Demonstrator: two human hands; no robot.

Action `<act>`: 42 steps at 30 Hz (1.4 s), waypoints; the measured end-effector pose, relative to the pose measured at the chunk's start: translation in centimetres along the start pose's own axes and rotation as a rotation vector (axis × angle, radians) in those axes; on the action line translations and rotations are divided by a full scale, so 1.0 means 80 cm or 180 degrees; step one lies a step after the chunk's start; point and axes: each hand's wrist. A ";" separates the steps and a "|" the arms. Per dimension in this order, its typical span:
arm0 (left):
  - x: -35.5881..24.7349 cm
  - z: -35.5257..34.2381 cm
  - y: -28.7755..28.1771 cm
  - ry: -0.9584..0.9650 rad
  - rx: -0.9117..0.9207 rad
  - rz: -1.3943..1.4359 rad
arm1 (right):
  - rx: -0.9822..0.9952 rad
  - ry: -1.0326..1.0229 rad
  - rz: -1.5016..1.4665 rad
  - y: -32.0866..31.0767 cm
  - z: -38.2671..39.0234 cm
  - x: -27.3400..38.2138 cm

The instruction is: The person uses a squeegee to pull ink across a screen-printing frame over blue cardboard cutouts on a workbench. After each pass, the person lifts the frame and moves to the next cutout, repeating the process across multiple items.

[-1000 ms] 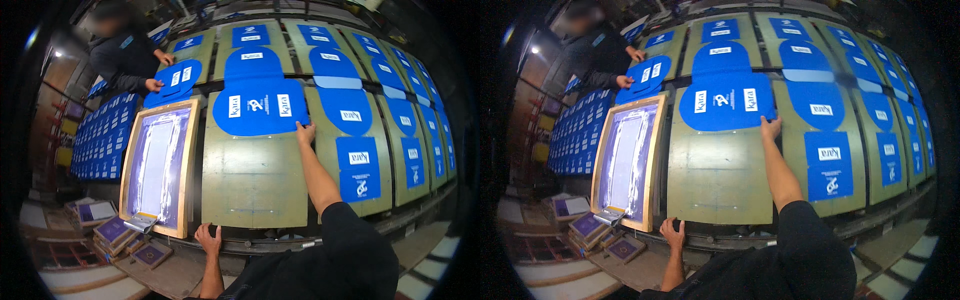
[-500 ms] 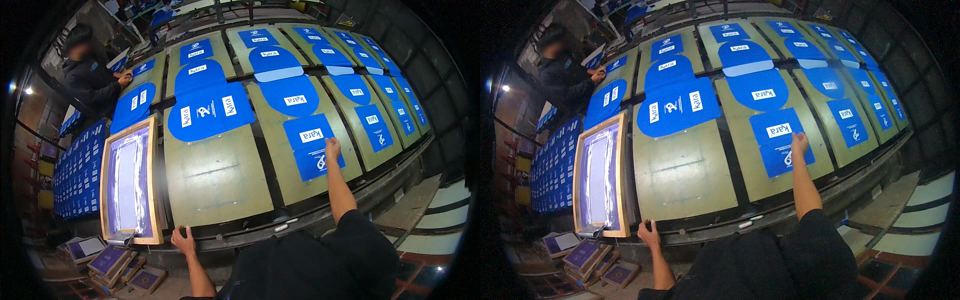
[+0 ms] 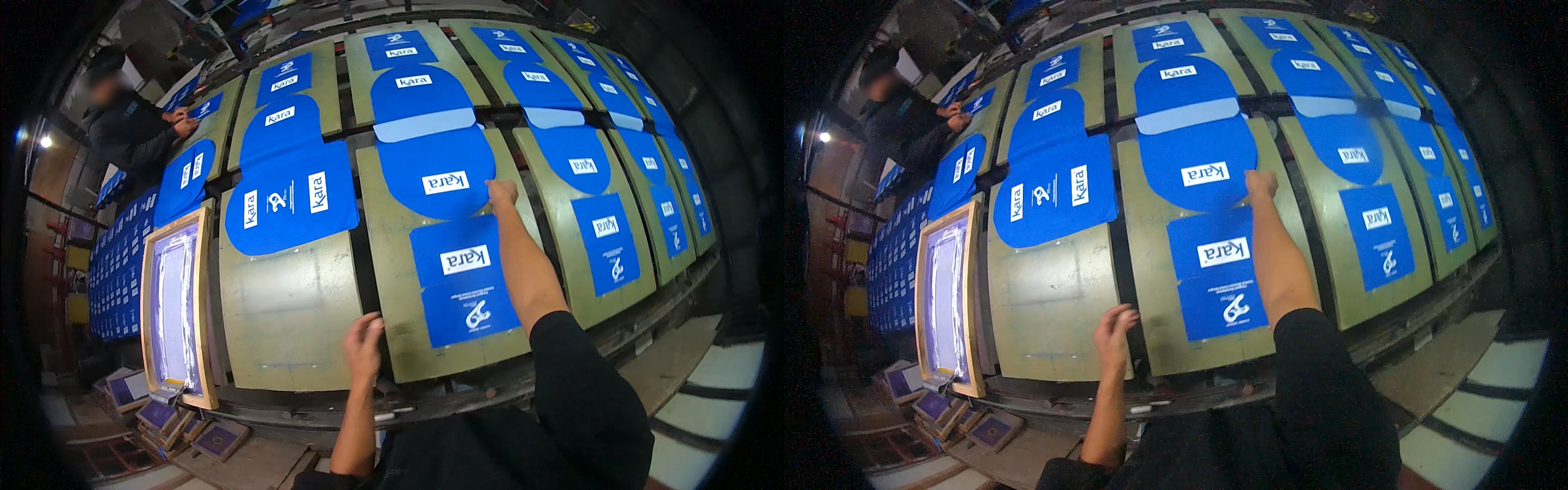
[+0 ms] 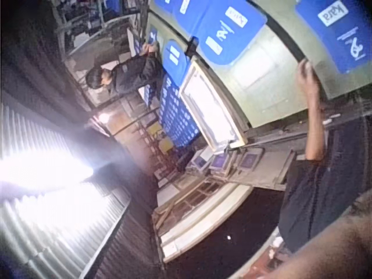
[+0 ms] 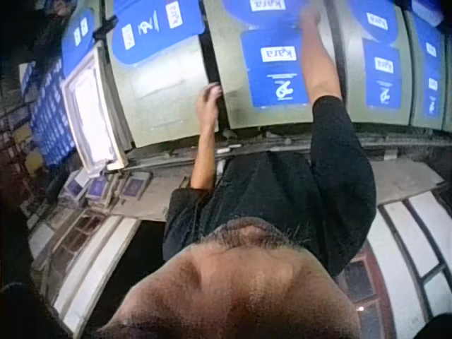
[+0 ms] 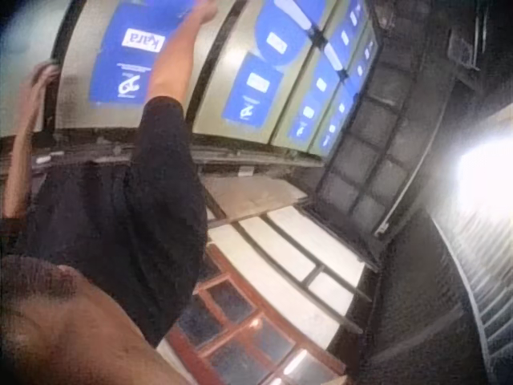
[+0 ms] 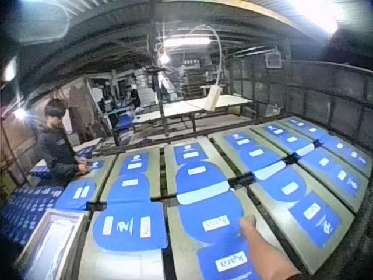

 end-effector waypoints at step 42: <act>-0.200 -0.067 -0.324 0.0784 -0.0654 0.1041 | 0.2388 -0.1145 -0.2734 0.036 0.469 0.133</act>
Point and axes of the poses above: each hand's wrist, its own z-axis away from the middle knuckle, its own y-axis out of the palm, x = y × z, and after that the axes turned 11 degrees about x, right-handed
